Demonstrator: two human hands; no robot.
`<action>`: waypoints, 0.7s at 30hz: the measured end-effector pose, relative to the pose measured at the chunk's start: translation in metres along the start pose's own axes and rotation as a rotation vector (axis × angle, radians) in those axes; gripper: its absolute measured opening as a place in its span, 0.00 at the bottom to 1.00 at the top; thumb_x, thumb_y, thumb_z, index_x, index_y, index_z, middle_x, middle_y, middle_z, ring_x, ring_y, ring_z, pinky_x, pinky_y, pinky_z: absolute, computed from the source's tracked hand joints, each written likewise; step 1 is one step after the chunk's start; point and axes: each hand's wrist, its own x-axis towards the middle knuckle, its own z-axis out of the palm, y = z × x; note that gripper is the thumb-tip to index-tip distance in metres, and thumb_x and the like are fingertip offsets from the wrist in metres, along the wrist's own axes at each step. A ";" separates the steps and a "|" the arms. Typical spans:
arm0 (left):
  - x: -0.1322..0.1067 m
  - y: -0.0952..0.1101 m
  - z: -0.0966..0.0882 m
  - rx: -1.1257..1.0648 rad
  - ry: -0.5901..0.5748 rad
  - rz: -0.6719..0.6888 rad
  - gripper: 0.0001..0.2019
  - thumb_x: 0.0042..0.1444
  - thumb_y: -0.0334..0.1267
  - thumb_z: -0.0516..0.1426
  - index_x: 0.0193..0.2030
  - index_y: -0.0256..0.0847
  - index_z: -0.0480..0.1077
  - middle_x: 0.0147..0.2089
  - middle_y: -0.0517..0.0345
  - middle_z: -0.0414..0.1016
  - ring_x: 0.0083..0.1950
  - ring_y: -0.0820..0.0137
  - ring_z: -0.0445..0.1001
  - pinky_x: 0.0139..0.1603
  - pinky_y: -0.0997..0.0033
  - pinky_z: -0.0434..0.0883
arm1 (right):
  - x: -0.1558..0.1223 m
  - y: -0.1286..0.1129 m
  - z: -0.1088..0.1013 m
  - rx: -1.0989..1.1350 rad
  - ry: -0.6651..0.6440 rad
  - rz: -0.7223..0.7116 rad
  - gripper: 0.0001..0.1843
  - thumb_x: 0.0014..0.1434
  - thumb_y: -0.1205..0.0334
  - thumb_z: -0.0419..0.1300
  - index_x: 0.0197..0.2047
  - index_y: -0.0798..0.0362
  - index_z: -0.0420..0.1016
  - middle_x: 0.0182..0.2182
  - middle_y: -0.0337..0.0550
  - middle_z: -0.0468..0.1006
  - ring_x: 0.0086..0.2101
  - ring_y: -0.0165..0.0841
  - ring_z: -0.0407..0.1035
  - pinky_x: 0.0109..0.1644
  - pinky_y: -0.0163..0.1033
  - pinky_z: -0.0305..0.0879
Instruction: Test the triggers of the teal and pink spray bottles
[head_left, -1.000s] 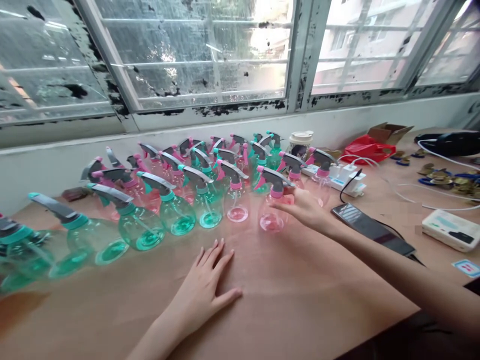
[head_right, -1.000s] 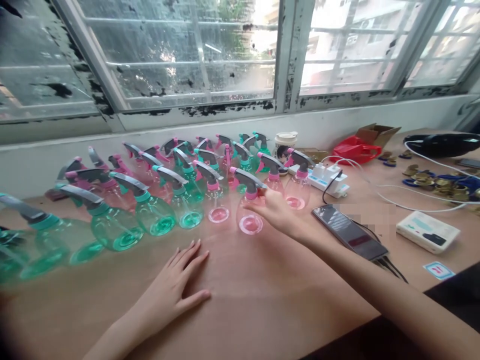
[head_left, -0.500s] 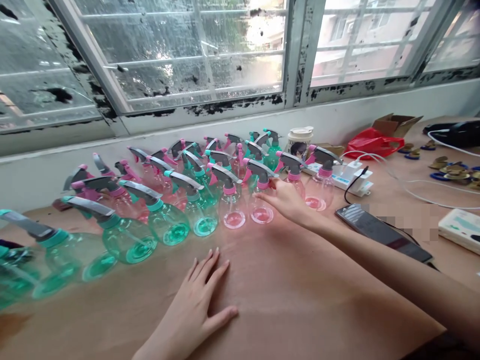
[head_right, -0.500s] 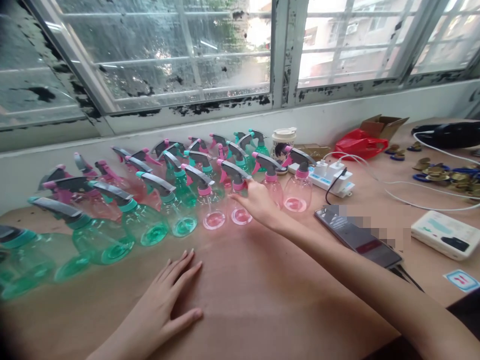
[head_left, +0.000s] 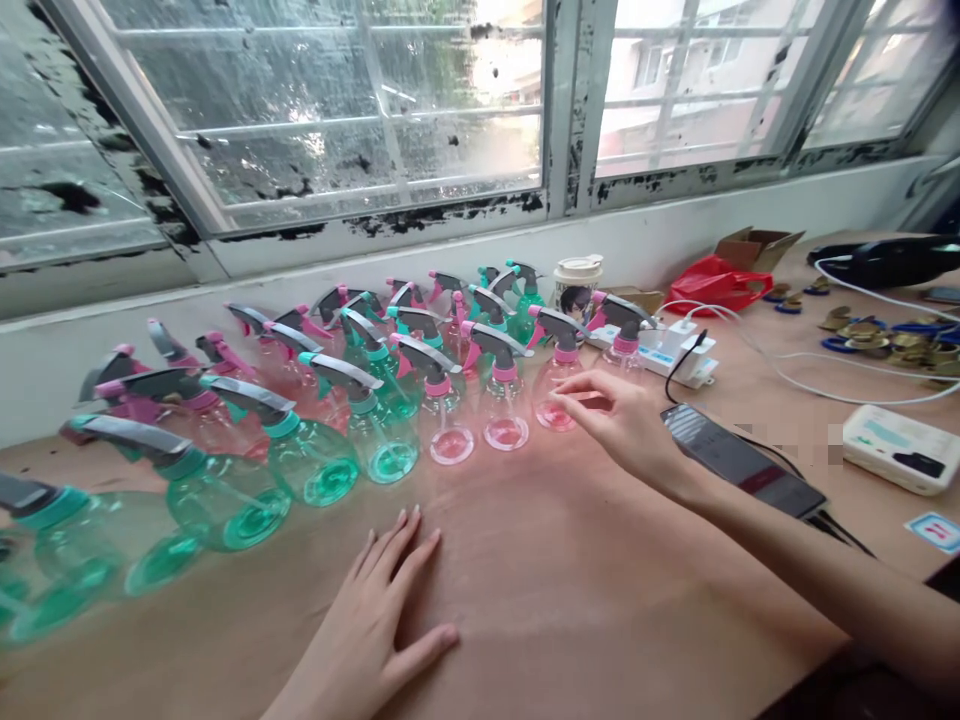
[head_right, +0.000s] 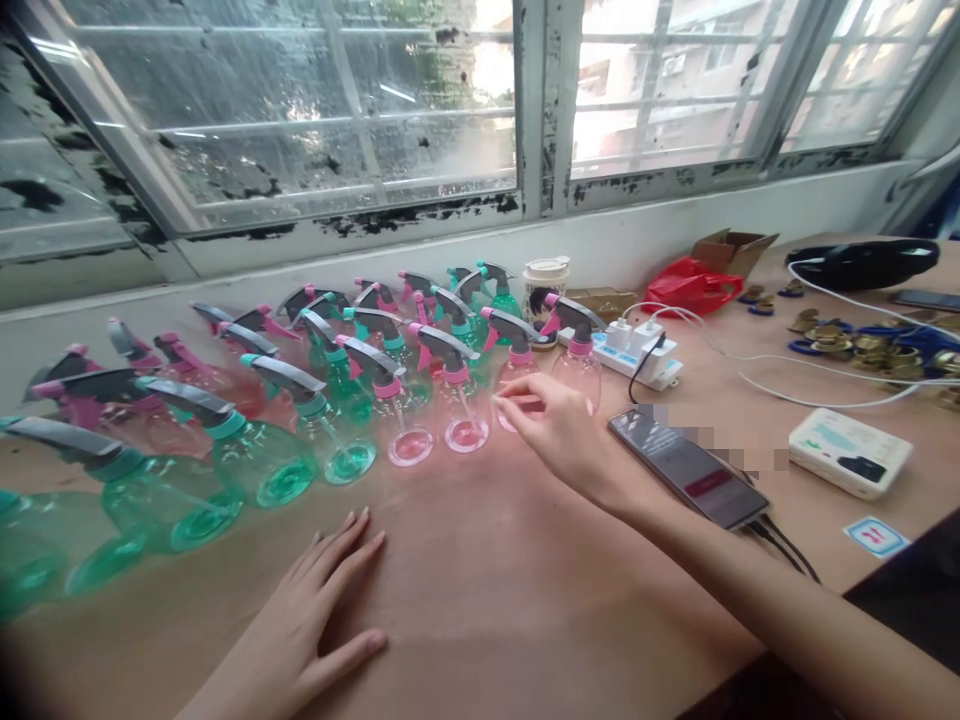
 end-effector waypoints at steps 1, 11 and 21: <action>0.000 -0.001 0.000 0.004 0.011 0.001 0.38 0.61 0.57 0.58 0.74 0.51 0.50 0.74 0.49 0.52 0.70 0.46 0.58 0.66 0.42 0.60 | -0.001 0.004 -0.008 -0.034 0.039 0.004 0.12 0.61 0.52 0.61 0.39 0.52 0.77 0.39 0.47 0.82 0.38 0.39 0.79 0.41 0.44 0.76; 0.006 -0.005 0.000 0.108 0.094 0.074 0.38 0.61 0.55 0.59 0.73 0.50 0.49 0.70 0.47 0.60 0.65 0.46 0.65 0.58 0.41 0.69 | 0.030 0.030 -0.016 -0.427 0.074 0.053 0.28 0.57 0.46 0.64 0.54 0.57 0.75 0.46 0.55 0.82 0.42 0.48 0.78 0.46 0.51 0.71; 0.005 -0.009 0.001 0.099 0.109 0.048 0.36 0.60 0.53 0.58 0.72 0.52 0.50 0.70 0.51 0.61 0.64 0.49 0.67 0.59 0.46 0.70 | 0.033 0.026 -0.003 -0.537 0.049 0.040 0.29 0.59 0.43 0.61 0.54 0.57 0.75 0.49 0.54 0.81 0.48 0.52 0.75 0.50 0.54 0.69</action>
